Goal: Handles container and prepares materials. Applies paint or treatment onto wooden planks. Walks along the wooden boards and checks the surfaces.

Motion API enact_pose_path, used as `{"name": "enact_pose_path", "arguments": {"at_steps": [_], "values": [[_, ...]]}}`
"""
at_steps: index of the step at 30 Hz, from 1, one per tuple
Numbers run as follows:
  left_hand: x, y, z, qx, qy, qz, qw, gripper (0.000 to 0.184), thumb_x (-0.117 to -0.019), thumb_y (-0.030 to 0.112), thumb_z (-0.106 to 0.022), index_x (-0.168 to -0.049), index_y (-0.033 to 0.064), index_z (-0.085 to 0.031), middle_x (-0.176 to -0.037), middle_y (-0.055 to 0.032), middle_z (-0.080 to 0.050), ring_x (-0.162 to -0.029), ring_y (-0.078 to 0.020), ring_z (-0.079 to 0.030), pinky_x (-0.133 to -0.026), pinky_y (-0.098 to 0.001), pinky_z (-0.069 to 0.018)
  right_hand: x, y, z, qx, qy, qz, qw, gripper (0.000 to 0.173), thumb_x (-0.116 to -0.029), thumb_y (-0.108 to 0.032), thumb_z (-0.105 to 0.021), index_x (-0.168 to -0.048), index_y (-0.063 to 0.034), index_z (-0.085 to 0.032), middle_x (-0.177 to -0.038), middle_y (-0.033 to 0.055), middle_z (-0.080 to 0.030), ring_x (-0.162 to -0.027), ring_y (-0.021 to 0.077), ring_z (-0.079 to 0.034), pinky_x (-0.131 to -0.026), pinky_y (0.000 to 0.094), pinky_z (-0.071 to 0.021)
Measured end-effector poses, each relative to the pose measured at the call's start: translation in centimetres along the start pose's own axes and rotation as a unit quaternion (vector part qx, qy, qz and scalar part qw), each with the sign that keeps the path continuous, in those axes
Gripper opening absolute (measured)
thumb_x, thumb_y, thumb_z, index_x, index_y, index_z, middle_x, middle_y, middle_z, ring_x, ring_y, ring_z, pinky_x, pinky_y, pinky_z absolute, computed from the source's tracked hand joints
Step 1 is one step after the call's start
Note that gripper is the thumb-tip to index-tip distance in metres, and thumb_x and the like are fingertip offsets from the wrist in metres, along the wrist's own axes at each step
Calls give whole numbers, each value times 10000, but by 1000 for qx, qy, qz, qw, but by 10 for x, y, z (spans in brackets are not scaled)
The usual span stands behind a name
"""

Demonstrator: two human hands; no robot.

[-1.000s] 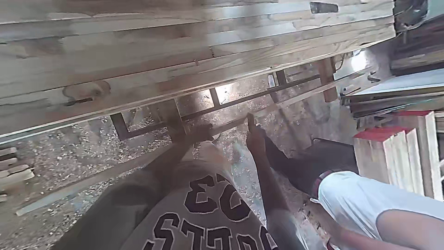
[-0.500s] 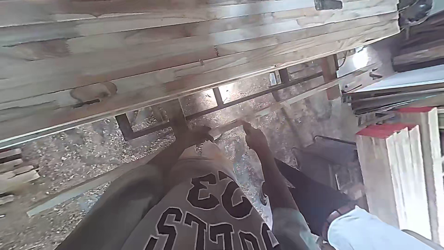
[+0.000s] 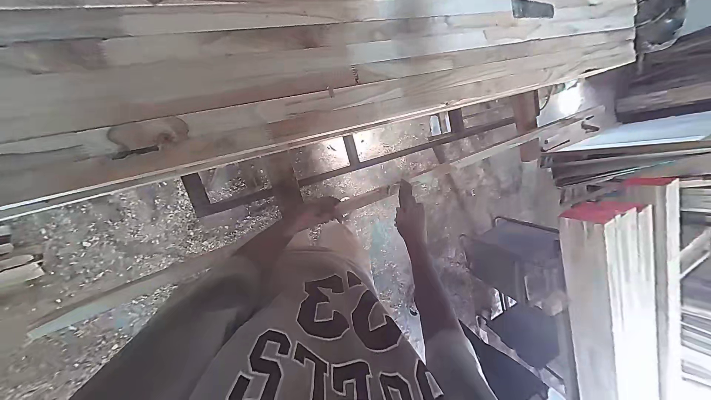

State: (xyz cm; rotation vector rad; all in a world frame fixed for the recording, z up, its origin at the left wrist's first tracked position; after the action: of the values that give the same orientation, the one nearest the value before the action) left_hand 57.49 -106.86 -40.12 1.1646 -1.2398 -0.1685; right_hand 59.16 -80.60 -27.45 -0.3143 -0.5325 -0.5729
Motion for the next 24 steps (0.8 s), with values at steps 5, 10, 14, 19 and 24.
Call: {"name": "enact_pose_path", "arguments": {"at_steps": [5, 10, 14, 19, 24], "values": [[-3, 11, 1, -5, -7, 42, 999, 502, -900, 205, -759, -1359, 83, -596, -1157, -128, -682, -916, -203, -651, -805, -413, -545, 5, -36, -11, 16, -117, -52, 992, 526, -995, -180, -561, -1497, -75, -448, -1345, 276, -558, -949, 330, -728, -837, 482, -616], [-21, 0, 6, -79, -10, 27, 996, 504, -861, 226, -802, -1297, 41, -628, -1177, -188, -679, -1034, -301, -669, -925, -546, -529, 41, -26, -20, -3, -137, -15, 990, 498, -1041, -214, -548, -1510, -85, -441, -1247, 246, -624, -929, 313, -740, -825, 472, -634], [-25, 6, 13, -154, 15, 22, 988, 560, -860, 291, -802, -1325, 40, -616, -1252, -220, -659, -1174, -364, -633, -1015, -608, -475, 12, -34, -32, 8, 1, 61, 998, 554, -1046, -185, -520, -1584, -178, -389, -1440, 254, -517, -1025, 363, -702, -875, 484, -597], [-18, 21, 21, -211, 40, 66, 975, 701, -851, 388, -794, -1439, 94, -551, -1354, -229, -616, -1272, -411, -580, -1034, -673, -441, 30, -13, -48, 89, -58, 5, 994, 583, -1051, -209, -502, -1598, -137, -311, -1508, 268, -442, -1006, 367, -715, -863, 496, -601], [7, 46, -1, -338, 179, 105, 918, 561, -918, 360, -649, -1418, 121, -562, -1225, -214, -686, -1141, -423, -660, -901, -645, -518, 0, 24, 12, 18, -48, -28, 998, 526, -1026, -170, -531, -1535, -94, -426, -1332, 293, -566, -1004, 380, -709, -866, 528, -607]]}}
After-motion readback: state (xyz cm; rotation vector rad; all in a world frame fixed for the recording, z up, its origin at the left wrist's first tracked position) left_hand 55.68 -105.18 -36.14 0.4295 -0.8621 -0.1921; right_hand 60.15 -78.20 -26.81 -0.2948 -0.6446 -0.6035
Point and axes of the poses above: each hand's wrist, its own x-axis away from the middle knuckle, its own z-axis out of the back of the hand, y = z × x, the point moved 4 cm from there along -x, towards the middle knuckle
